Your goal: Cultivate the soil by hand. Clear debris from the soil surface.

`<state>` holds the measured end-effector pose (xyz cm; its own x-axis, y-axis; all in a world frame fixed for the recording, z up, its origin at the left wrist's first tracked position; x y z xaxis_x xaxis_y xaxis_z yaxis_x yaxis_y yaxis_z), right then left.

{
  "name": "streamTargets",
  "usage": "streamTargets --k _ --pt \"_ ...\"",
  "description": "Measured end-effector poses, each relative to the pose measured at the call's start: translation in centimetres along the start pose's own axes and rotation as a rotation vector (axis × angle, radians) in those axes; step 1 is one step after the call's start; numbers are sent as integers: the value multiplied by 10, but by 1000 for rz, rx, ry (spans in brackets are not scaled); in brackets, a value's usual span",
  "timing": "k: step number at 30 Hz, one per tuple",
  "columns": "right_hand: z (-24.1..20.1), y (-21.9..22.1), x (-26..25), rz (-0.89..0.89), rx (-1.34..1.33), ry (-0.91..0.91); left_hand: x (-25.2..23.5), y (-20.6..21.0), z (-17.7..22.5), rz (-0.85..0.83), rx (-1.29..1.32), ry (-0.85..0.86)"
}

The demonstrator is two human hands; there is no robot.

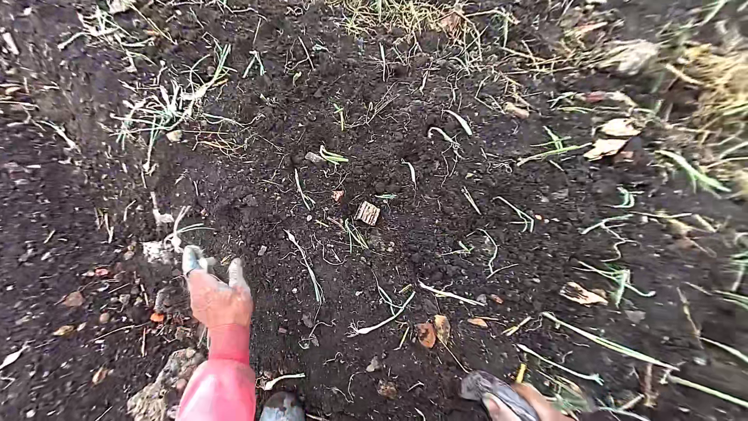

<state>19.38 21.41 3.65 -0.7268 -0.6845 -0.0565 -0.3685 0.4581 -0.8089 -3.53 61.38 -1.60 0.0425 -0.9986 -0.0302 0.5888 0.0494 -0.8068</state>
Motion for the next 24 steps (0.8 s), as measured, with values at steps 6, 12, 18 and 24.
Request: streamTargets --k 6,12,18,24 --pt "1 27 4 68 136 105 36 114 63 -614 -256 90" --pt "15 37 3 161 128 89 26 104 38 -647 -26 152" --pt "18 41 1 168 154 112 96 81 55 -914 557 154" --pt "22 38 -9 138 137 157 158 83 106 -824 219 546"
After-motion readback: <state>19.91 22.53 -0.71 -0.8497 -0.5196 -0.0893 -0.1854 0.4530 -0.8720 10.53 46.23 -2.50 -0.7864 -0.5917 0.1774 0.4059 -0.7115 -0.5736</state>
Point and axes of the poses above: each hand's wrist, its own x-axis away from the middle knuckle, its own y-axis out of the palm, z = x × y, the point moved 6 cm from there along -x, towards the middle knuckle, and after that the axes turned 4 degrees about z, right-handed, at the moved point
